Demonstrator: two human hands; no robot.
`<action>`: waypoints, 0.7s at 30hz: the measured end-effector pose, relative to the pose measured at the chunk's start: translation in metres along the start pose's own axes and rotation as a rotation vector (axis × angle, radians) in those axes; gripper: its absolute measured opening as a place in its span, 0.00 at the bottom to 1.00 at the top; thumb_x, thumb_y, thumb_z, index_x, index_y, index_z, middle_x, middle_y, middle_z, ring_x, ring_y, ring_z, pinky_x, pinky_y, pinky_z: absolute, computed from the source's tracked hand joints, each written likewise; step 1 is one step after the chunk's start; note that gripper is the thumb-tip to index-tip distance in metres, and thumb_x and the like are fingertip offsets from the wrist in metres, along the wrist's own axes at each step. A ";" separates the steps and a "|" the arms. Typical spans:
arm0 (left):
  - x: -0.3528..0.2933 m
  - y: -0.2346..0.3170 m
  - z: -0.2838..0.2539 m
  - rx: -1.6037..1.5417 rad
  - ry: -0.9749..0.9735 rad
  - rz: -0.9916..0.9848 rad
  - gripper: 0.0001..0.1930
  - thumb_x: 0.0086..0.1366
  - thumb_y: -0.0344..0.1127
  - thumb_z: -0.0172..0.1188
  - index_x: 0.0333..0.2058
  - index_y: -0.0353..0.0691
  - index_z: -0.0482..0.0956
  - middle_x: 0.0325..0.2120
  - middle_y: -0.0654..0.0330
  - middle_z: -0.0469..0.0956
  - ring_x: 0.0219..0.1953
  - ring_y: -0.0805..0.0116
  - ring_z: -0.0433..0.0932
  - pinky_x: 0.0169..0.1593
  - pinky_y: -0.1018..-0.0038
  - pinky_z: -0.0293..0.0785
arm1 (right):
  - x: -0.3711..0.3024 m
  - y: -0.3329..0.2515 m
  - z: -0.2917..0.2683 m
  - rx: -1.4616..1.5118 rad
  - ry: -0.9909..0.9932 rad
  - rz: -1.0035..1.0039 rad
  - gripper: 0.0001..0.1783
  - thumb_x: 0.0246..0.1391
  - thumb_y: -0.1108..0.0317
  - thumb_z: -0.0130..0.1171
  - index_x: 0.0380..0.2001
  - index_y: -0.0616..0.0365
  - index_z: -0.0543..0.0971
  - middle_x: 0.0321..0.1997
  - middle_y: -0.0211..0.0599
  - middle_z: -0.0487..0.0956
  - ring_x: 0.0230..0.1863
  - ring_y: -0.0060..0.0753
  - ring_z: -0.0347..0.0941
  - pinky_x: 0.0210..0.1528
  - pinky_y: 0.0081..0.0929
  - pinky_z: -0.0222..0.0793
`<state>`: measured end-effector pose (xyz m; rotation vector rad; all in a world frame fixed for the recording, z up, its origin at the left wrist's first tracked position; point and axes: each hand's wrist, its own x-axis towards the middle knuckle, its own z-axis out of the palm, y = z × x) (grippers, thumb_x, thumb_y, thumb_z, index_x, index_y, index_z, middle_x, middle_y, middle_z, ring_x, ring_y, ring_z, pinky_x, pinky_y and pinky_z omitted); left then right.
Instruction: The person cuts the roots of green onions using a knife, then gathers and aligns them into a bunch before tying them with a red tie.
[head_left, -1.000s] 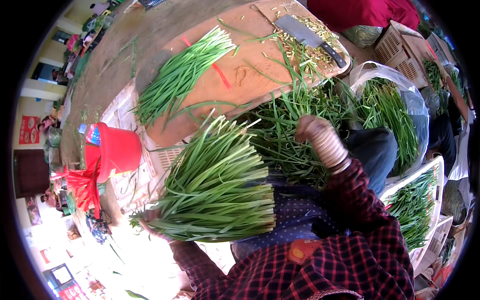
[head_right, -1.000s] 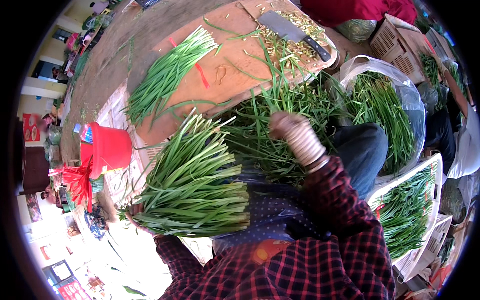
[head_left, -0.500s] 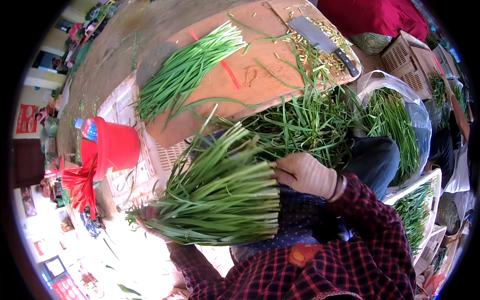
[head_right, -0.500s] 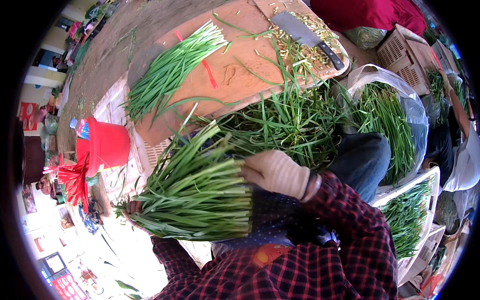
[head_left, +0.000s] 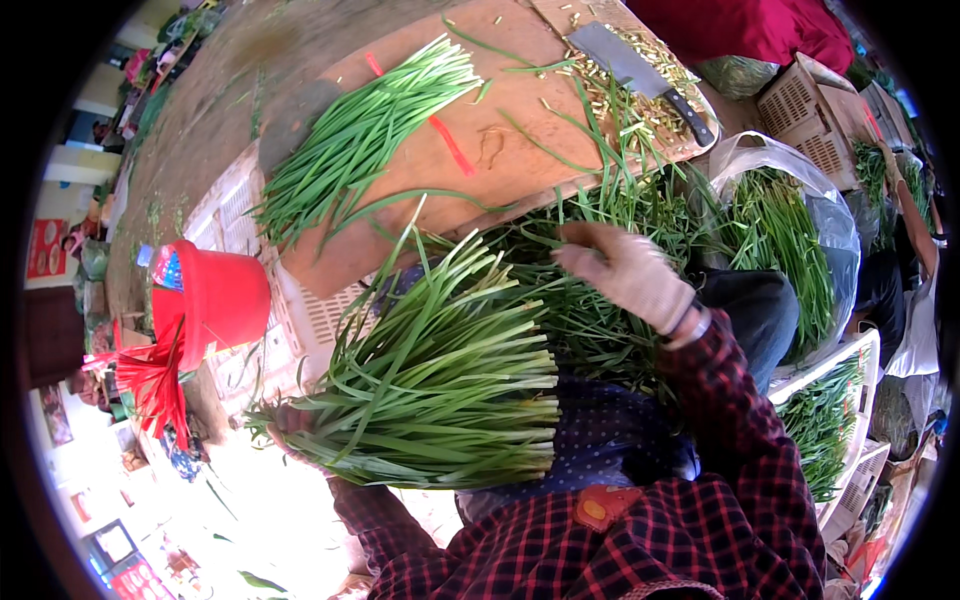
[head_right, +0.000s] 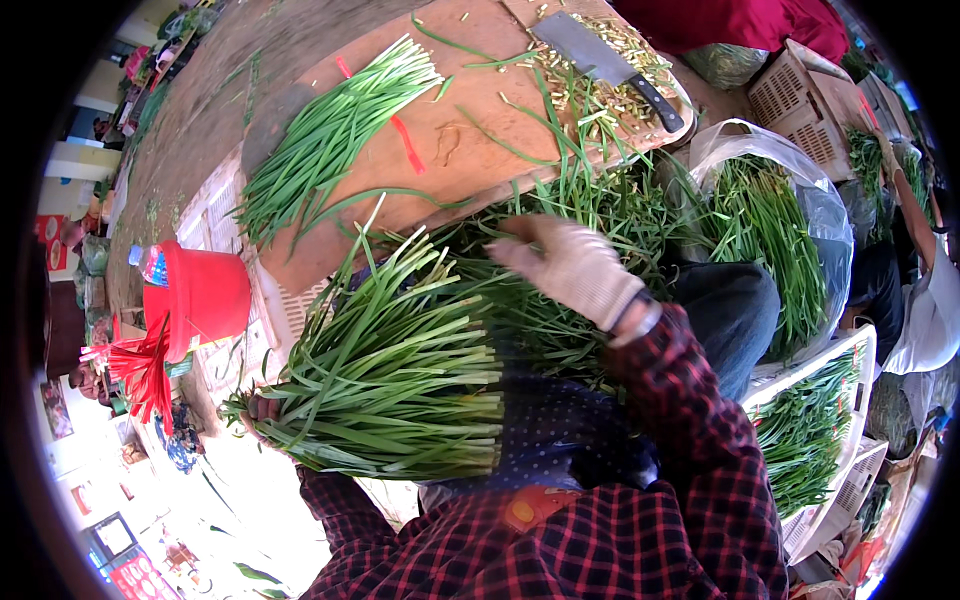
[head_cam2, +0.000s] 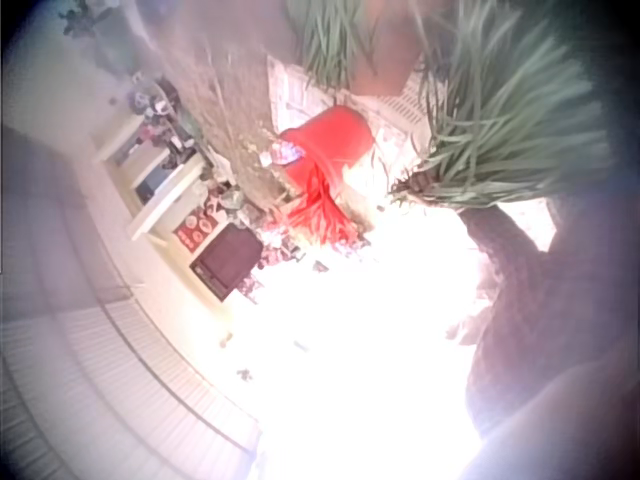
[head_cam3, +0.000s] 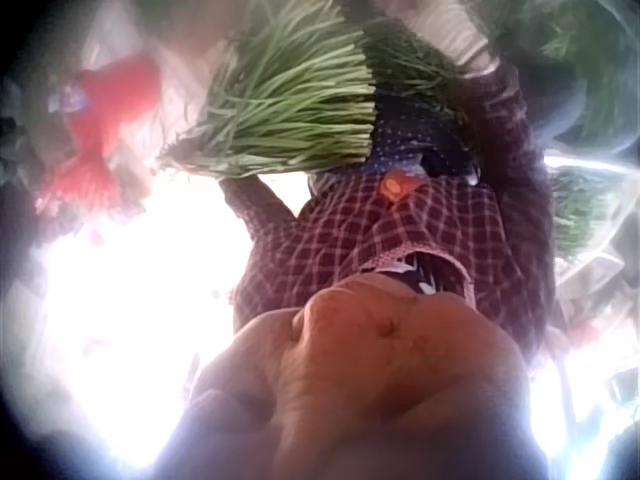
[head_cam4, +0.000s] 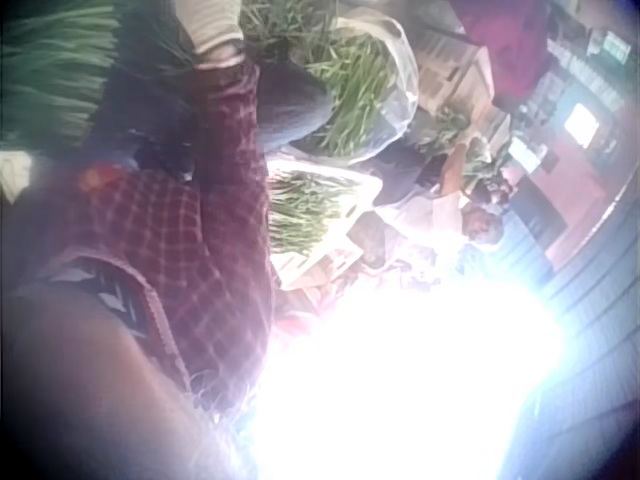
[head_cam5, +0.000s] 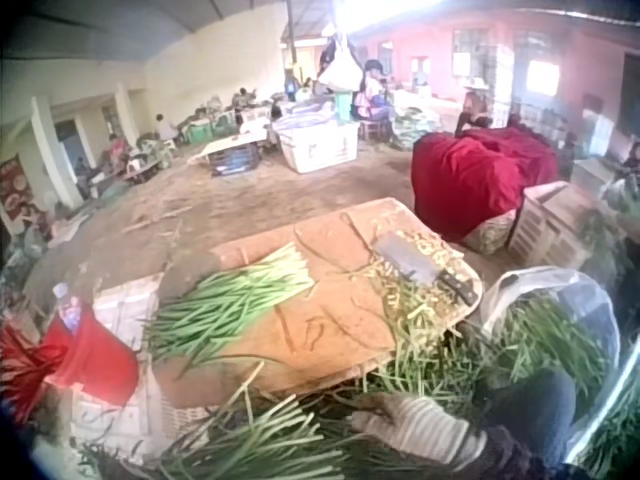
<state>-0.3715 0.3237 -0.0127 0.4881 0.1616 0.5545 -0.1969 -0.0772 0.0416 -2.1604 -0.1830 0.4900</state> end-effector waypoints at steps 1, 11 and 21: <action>0.002 -0.001 0.003 -0.158 -0.106 -0.066 0.18 0.69 0.48 0.50 0.22 0.53 0.58 0.17 0.74 0.55 0.21 0.79 0.58 0.29 0.78 0.63 | 0.016 0.005 0.015 0.262 -0.179 -0.044 0.25 0.58 0.53 0.58 0.49 0.63 0.77 0.43 0.43 0.81 0.43 0.27 0.75 0.48 0.26 0.69; -0.010 0.005 0.001 0.154 0.074 0.023 0.19 0.67 0.52 0.51 0.21 0.53 0.58 0.17 0.74 0.56 0.21 0.78 0.58 0.30 0.77 0.63 | 0.031 0.023 0.045 0.459 -0.067 0.020 0.18 0.55 0.60 0.60 0.40 0.66 0.80 0.33 0.38 0.82 0.33 0.28 0.74 0.41 0.28 0.71; -0.002 0.008 -0.021 0.098 0.015 -0.029 0.19 0.65 0.54 0.53 0.22 0.53 0.60 0.17 0.74 0.57 0.22 0.80 0.61 0.32 0.75 0.66 | -0.002 0.031 0.023 0.141 -0.466 -0.028 0.22 0.57 0.53 0.55 0.46 0.58 0.79 0.47 0.48 0.79 0.49 0.44 0.75 0.54 0.34 0.68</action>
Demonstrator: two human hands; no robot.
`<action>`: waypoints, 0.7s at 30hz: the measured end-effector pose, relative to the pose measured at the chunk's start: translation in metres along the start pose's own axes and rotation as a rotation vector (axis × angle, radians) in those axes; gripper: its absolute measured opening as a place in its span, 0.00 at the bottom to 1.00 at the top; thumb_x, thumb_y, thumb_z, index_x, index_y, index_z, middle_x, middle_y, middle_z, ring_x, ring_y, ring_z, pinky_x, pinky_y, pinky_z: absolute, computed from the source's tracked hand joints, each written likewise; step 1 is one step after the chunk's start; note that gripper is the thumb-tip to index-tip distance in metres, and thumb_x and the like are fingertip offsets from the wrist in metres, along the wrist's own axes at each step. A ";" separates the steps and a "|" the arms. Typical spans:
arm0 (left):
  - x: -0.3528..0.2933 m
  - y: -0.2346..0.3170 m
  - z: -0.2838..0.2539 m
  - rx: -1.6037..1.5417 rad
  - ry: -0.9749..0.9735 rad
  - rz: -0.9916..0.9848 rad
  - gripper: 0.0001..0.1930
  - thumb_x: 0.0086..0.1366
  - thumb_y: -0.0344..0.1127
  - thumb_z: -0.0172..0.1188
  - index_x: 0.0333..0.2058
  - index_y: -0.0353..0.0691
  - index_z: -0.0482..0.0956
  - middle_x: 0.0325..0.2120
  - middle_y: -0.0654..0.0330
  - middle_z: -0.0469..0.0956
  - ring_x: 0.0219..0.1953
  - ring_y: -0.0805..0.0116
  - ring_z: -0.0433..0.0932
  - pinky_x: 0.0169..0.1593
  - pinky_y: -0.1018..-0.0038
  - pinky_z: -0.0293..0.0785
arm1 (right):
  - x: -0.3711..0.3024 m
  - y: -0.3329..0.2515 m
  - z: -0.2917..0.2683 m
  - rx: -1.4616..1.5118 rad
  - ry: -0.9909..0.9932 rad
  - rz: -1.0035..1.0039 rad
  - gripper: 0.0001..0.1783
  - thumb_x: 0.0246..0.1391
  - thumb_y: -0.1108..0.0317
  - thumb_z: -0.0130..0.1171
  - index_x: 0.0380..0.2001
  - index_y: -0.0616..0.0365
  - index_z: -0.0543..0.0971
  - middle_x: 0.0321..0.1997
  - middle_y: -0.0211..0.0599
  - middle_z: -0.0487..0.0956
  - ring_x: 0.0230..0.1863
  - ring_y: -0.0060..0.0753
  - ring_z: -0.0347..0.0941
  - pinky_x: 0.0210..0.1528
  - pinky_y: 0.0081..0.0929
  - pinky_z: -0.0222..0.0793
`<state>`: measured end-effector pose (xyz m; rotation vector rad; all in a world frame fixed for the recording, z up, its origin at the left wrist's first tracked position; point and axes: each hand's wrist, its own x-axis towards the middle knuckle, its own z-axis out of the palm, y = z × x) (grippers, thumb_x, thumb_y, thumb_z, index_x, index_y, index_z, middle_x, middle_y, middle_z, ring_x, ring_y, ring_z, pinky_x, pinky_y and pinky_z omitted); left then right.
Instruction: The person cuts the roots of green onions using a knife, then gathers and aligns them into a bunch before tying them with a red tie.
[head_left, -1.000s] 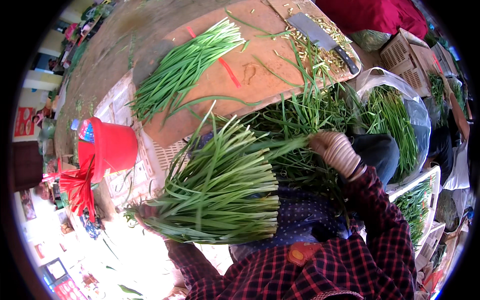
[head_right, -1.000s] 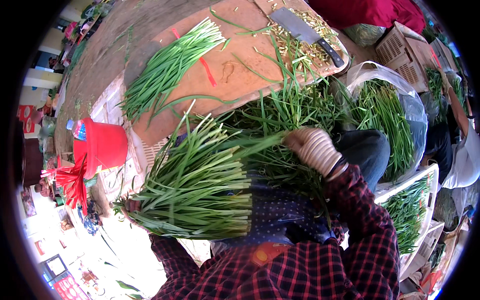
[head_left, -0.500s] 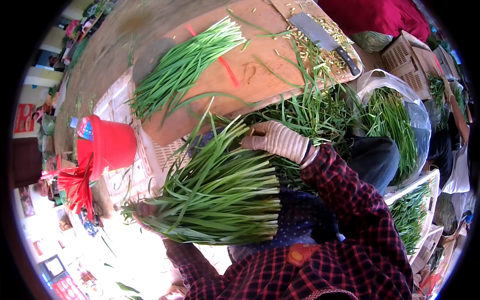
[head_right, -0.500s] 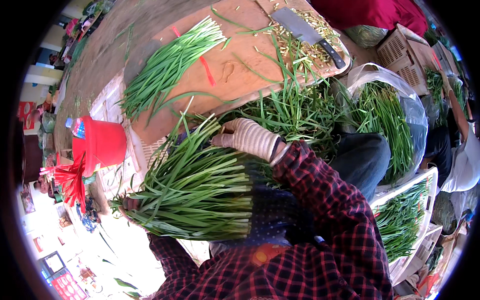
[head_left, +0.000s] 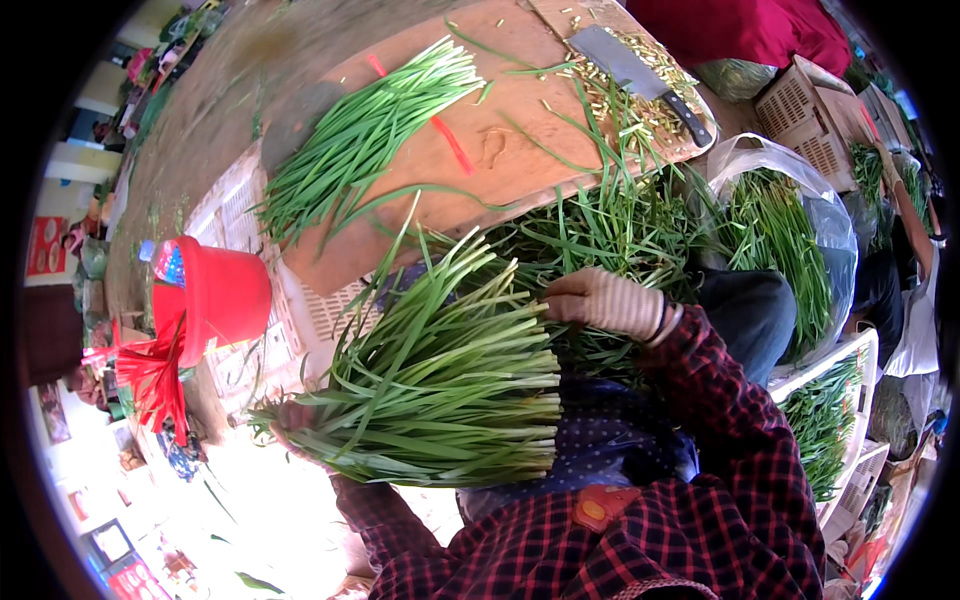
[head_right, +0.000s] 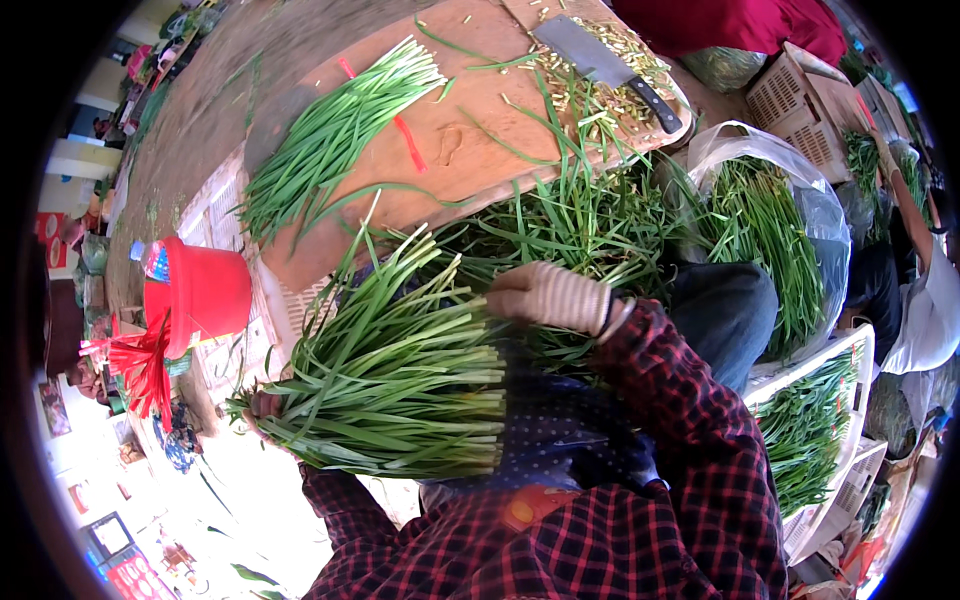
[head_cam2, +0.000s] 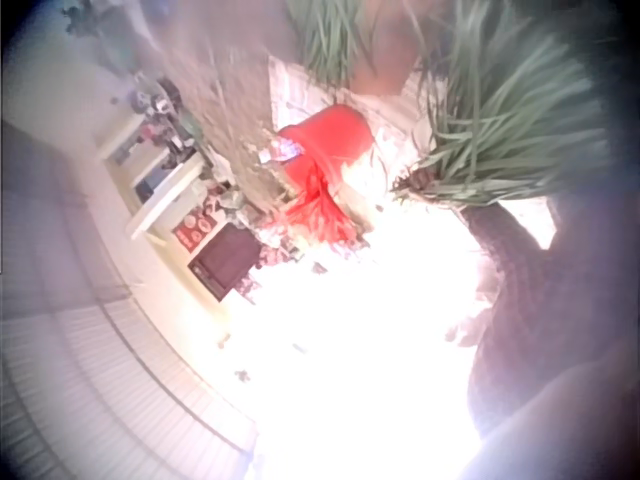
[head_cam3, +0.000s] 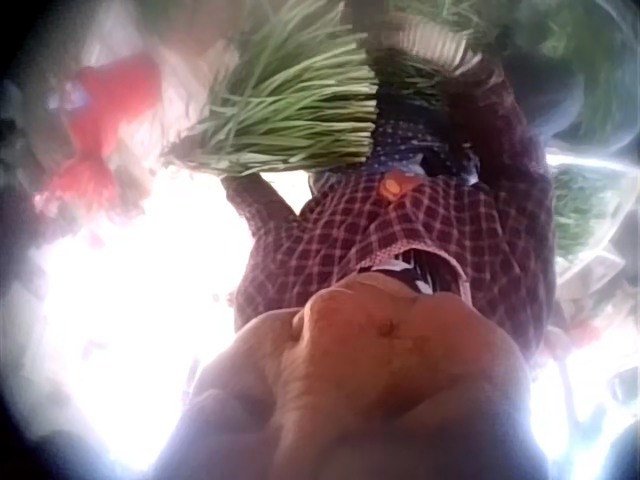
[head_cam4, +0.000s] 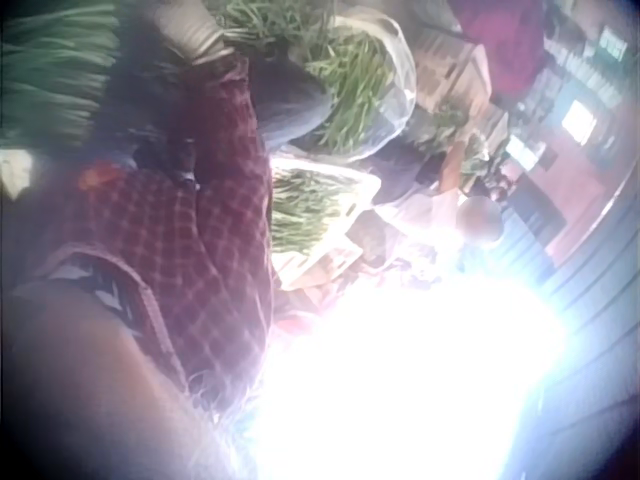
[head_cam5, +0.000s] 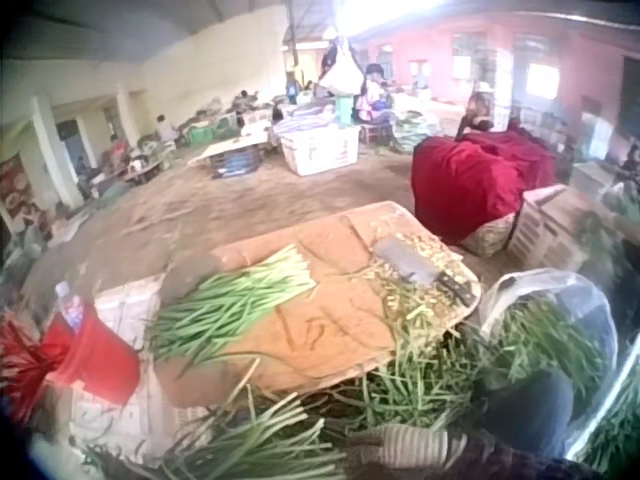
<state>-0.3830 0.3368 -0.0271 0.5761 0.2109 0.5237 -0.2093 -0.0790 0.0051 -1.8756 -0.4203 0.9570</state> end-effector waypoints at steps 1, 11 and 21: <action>0.000 -0.003 0.007 -0.088 -0.017 -0.027 0.19 0.64 0.55 0.53 0.22 0.53 0.61 0.17 0.74 0.58 0.22 0.80 0.61 0.32 0.75 0.67 | -0.002 0.033 -0.013 -0.280 0.100 -0.293 0.20 0.57 0.56 0.56 0.46 0.58 0.79 0.45 0.48 0.80 0.47 0.44 0.75 0.51 0.34 0.70; 0.003 -0.007 0.019 -0.145 -0.130 -0.063 0.17 0.64 0.52 0.55 0.22 0.53 0.63 0.17 0.74 0.63 0.24 0.78 0.66 0.33 0.72 0.70 | 0.030 -0.033 0.008 0.124 0.223 0.032 0.26 0.53 0.45 0.59 0.39 0.60 0.82 0.30 0.48 0.81 0.33 0.41 0.77 0.41 0.32 0.71; -0.007 -0.008 -0.012 0.641 0.539 0.353 0.25 0.67 0.56 0.48 0.46 0.38 0.69 0.40 0.60 0.72 0.45 0.62 0.73 0.50 0.58 0.75 | 0.022 -0.019 0.030 0.567 0.398 -0.015 0.12 0.51 0.65 0.64 0.33 0.65 0.82 0.28 0.31 0.81 0.31 0.21 0.73 0.37 0.20 0.69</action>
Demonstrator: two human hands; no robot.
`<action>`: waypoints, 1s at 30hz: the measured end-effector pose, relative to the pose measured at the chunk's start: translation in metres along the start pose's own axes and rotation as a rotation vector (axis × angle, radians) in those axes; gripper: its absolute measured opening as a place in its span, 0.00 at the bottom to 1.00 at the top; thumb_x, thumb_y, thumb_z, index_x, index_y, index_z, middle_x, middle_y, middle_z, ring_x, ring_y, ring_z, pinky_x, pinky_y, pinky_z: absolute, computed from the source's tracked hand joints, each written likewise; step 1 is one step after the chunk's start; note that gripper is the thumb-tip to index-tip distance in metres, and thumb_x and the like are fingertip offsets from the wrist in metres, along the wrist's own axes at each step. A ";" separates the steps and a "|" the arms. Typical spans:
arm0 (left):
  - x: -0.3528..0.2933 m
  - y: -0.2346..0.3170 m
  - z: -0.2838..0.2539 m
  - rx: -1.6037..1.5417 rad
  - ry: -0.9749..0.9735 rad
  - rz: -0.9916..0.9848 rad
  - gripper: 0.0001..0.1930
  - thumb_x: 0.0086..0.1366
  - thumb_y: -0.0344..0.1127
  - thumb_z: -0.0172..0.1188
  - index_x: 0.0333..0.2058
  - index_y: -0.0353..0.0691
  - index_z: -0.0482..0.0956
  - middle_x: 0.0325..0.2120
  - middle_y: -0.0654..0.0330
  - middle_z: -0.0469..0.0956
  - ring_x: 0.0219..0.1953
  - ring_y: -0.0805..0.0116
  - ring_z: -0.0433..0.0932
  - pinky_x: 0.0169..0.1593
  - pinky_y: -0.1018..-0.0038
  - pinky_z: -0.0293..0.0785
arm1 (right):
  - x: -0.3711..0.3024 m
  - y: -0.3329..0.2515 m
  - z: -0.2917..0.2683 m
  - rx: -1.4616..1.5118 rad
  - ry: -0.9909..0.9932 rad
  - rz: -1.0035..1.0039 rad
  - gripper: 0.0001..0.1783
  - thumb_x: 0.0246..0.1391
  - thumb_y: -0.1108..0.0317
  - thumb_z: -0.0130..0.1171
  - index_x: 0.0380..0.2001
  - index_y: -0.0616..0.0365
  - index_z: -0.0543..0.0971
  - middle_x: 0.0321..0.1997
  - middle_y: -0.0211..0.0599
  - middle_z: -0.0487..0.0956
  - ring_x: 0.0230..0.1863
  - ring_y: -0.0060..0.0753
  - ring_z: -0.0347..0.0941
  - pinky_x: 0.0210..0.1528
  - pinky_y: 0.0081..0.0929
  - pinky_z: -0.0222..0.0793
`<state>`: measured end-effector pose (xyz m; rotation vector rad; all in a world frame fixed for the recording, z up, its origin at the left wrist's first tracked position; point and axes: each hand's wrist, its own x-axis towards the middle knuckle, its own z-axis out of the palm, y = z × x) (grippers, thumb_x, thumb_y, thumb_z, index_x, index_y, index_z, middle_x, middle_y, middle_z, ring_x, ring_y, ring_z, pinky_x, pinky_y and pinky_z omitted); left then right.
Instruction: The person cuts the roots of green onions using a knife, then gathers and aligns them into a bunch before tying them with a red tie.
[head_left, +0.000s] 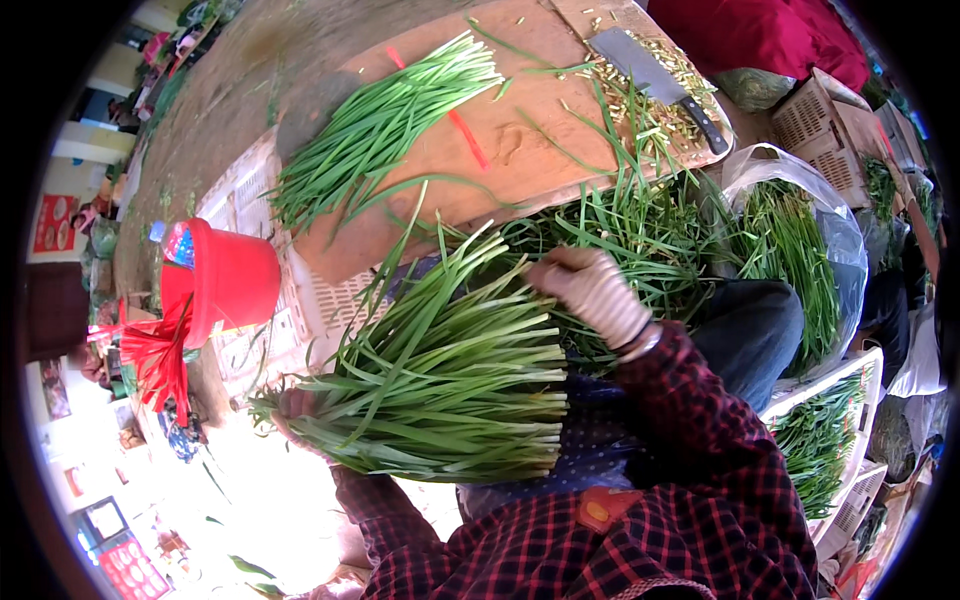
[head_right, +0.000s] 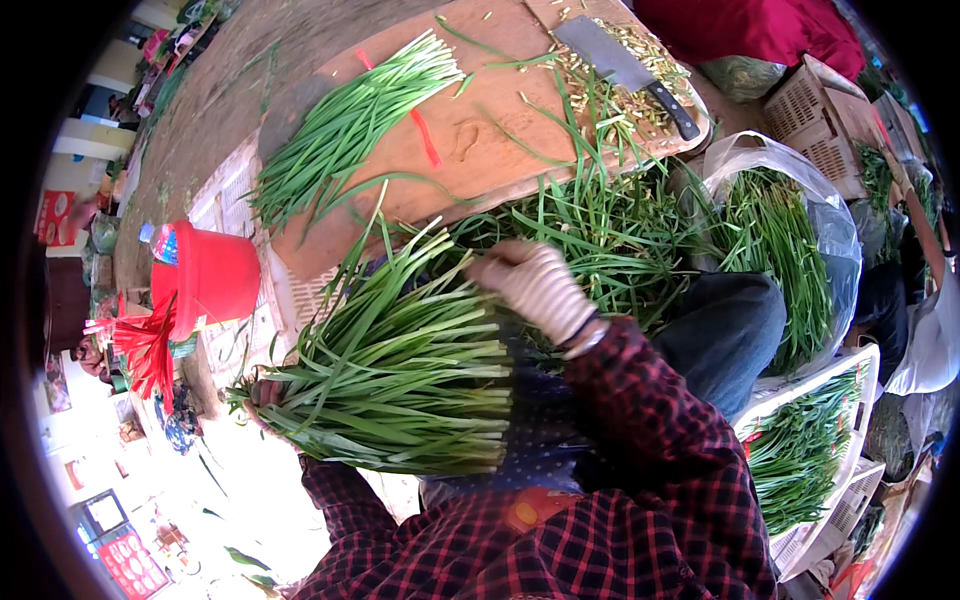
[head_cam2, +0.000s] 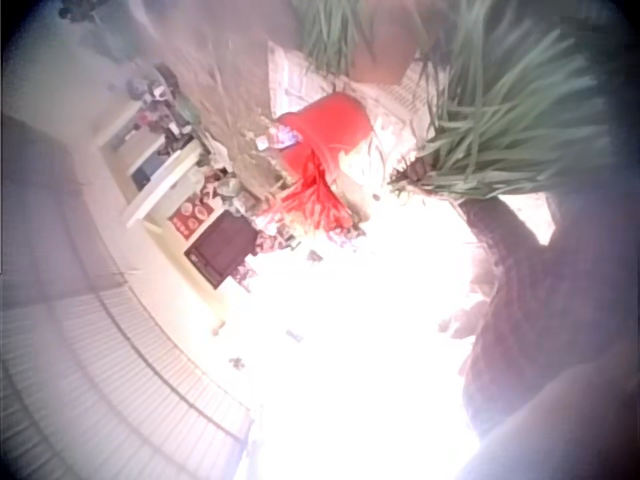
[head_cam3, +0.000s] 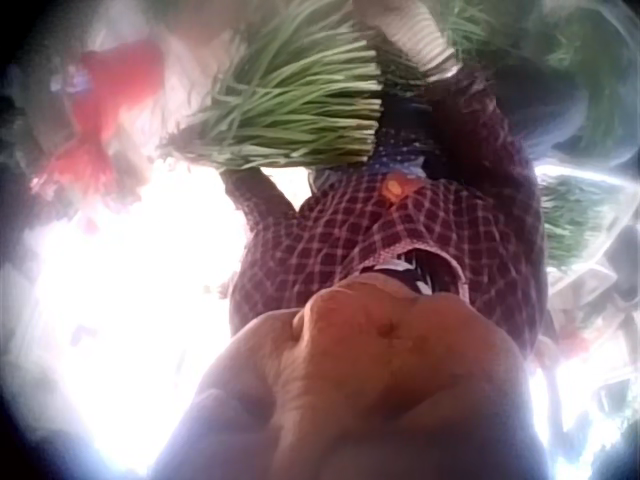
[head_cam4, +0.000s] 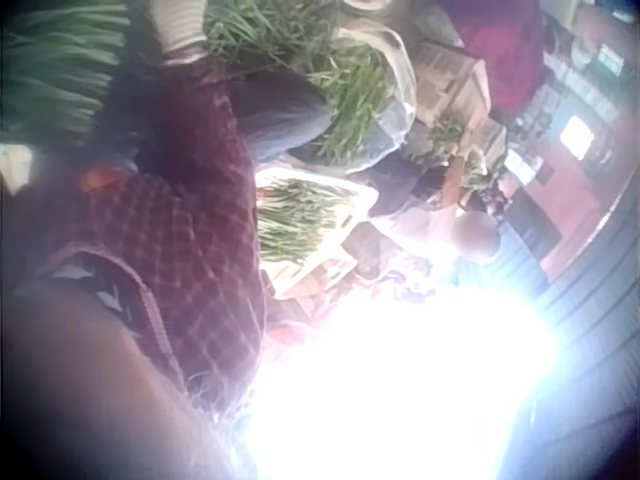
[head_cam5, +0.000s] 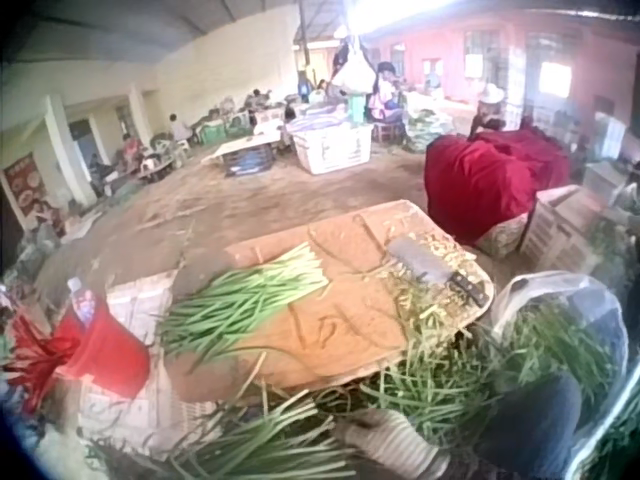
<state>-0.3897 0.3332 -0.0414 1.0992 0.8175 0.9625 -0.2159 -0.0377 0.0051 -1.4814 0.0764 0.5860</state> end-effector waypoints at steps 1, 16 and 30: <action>0.027 -0.015 -0.038 0.037 -0.040 0.033 0.26 0.67 0.56 0.47 0.49 0.37 0.68 0.42 0.58 0.72 0.47 0.60 0.73 0.52 0.57 0.75 | -0.003 -0.004 -0.013 -0.088 0.090 -0.111 0.10 0.52 0.67 0.63 0.33 0.65 0.82 0.29 0.31 0.81 0.32 0.21 0.74 0.39 0.20 0.70; 0.005 0.009 0.023 -0.403 -0.508 -0.183 0.18 0.67 0.53 0.49 0.24 0.50 0.60 0.23 0.71 0.60 0.29 0.75 0.63 0.37 0.72 0.67 | 0.037 -0.035 0.024 -1.365 -0.009 -0.616 0.25 0.52 0.42 0.53 0.35 0.54 0.80 0.35 0.47 0.79 0.40 0.51 0.75 0.44 0.45 0.70; 0.041 -0.003 0.003 -0.502 -0.623 -0.169 0.22 0.68 0.54 0.47 0.40 0.38 0.71 0.34 0.62 0.71 0.33 0.68 0.69 0.50 0.72 0.66 | 0.005 0.000 0.018 -0.131 -0.066 -0.218 0.12 0.52 0.66 0.62 0.38 0.61 0.81 0.35 0.49 0.81 0.38 0.41 0.78 0.43 0.29 0.72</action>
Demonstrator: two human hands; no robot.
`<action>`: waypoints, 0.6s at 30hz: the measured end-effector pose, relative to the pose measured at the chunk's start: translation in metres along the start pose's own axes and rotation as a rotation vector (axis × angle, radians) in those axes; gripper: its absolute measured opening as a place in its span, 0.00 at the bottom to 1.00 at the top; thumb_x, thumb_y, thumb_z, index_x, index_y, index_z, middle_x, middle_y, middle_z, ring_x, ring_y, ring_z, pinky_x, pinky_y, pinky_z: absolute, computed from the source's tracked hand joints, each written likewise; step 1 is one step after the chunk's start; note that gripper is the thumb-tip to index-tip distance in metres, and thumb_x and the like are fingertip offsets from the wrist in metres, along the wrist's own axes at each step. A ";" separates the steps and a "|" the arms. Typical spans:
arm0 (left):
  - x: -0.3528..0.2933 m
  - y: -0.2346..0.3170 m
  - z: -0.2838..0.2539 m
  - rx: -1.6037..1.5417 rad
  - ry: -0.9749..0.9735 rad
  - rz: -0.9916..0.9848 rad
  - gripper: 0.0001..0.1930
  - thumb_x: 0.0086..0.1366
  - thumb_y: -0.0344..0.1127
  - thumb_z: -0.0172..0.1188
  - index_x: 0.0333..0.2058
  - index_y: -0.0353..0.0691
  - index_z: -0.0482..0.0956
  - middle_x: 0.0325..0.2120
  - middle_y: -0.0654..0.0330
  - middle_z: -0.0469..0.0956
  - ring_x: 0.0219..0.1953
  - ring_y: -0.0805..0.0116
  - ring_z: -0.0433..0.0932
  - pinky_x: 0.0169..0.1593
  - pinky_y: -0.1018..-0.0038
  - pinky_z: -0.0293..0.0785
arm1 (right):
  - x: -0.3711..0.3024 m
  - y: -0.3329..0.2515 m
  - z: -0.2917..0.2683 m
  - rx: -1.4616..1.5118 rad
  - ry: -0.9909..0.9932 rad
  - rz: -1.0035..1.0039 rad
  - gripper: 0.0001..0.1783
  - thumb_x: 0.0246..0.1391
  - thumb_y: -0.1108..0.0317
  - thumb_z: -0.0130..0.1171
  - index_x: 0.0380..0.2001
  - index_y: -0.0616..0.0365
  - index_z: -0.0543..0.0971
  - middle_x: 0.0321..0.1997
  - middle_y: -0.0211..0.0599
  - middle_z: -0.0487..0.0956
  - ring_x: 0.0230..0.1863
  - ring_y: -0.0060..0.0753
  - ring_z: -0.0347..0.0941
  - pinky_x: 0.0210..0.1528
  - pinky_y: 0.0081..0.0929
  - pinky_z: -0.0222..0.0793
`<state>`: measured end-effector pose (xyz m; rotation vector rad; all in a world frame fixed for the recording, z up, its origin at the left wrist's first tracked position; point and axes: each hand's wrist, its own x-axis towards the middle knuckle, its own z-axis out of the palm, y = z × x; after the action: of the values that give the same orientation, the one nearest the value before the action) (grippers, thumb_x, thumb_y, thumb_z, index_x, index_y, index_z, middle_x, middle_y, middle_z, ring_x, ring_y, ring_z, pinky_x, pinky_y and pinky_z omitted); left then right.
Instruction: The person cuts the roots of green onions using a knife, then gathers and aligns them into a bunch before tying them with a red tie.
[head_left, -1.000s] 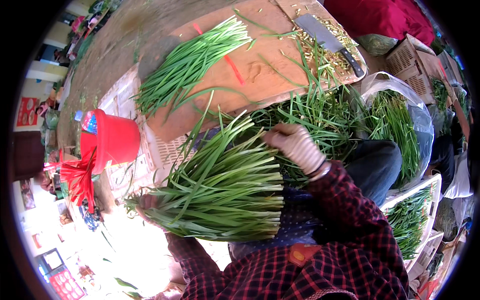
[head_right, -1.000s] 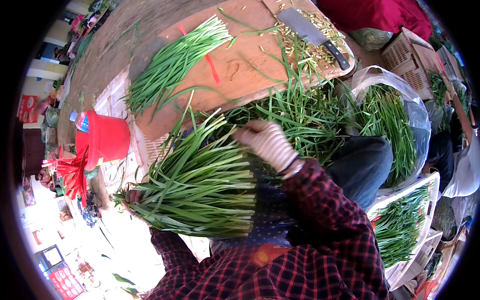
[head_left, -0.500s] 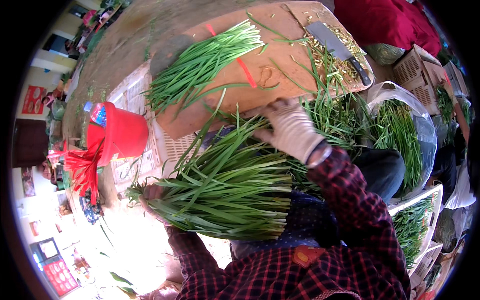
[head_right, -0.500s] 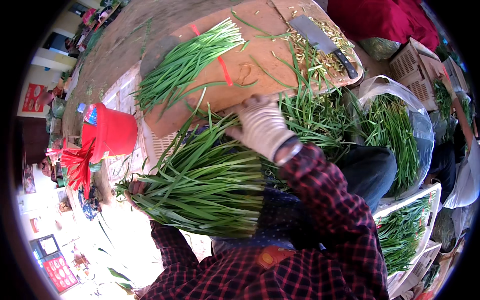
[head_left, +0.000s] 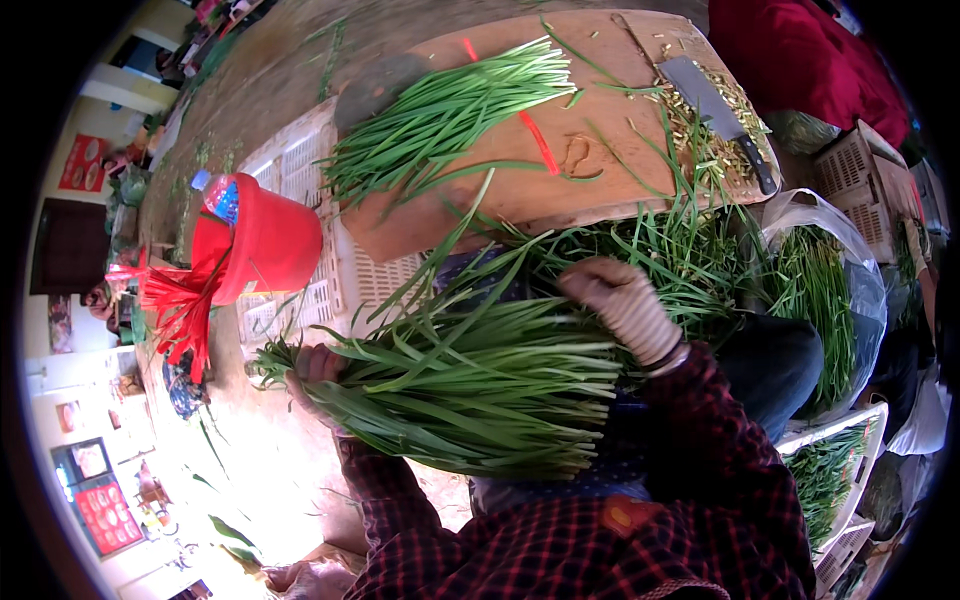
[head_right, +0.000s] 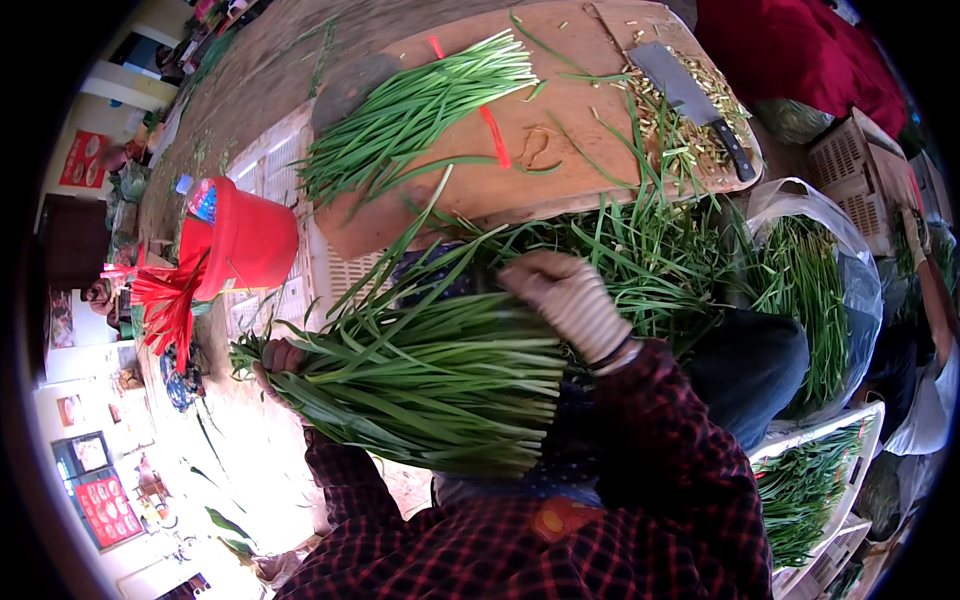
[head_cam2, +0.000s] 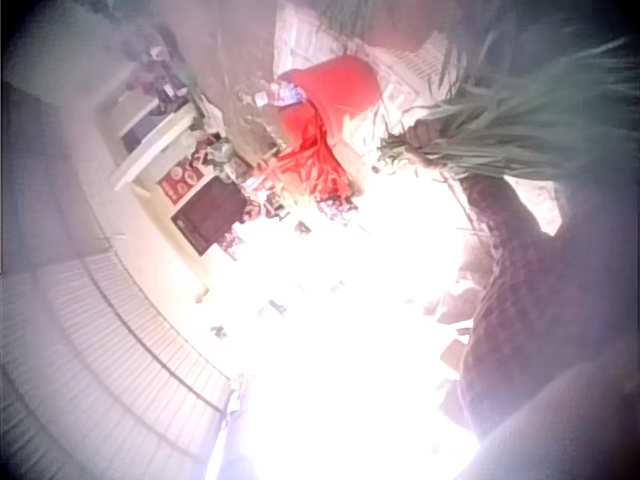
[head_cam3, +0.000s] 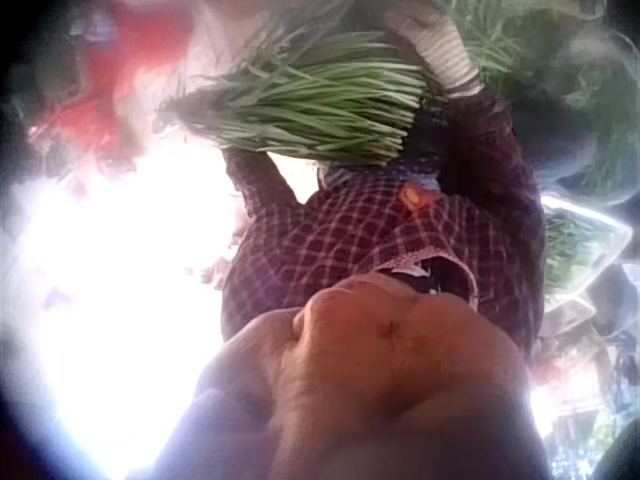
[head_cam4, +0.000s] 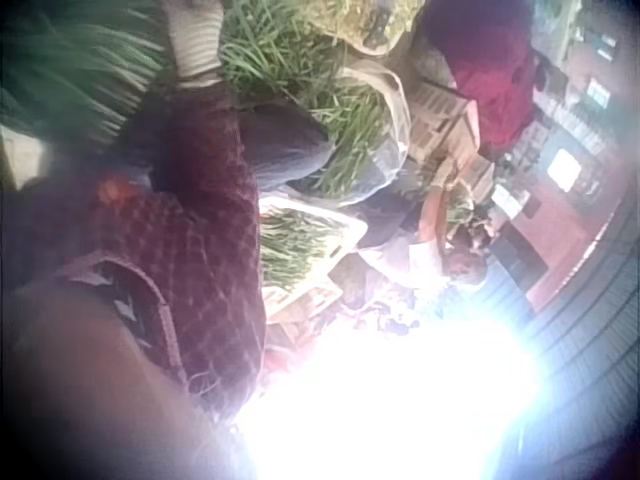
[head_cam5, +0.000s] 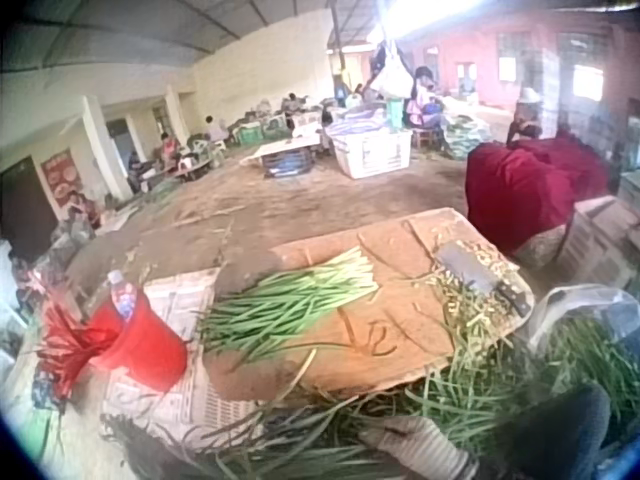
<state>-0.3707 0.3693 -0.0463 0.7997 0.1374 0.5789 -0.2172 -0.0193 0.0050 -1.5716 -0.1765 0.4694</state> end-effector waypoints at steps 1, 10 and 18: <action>-0.002 0.005 0.008 -0.118 -0.056 -0.021 0.21 0.67 0.54 0.49 0.37 0.39 0.69 0.31 0.64 0.69 0.31 0.70 0.67 0.45 0.74 0.64 | 0.001 0.005 -0.012 0.020 0.087 0.008 0.10 0.51 0.68 0.62 0.36 0.62 0.81 0.34 0.48 0.81 0.37 0.39 0.78 0.42 0.27 0.72; 0.017 0.001 0.050 -0.450 -0.189 -0.163 0.20 0.63 0.51 0.58 0.25 0.49 0.56 0.20 0.73 0.54 0.23 0.79 0.53 0.28 0.78 0.52 | 0.047 -0.065 0.043 -0.972 -0.220 -0.564 0.15 0.44 0.63 0.64 0.38 0.52 0.79 0.39 0.41 0.77 0.42 0.47 0.74 0.45 0.43 0.69; 0.002 -0.005 0.079 -0.488 -0.117 -0.080 0.20 0.62 0.52 0.58 0.25 0.51 0.56 0.21 0.73 0.54 0.26 0.79 0.57 0.36 0.81 0.59 | 0.022 -0.044 -0.014 -0.857 -0.115 -0.675 0.08 0.44 0.64 0.63 0.25 0.56 0.80 0.28 0.36 0.77 0.36 0.43 0.74 0.39 0.37 0.70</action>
<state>-0.3407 0.3179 0.0053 0.3506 -0.0787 0.4618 -0.1841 -0.0205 0.0441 -2.1605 -1.0676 -0.0859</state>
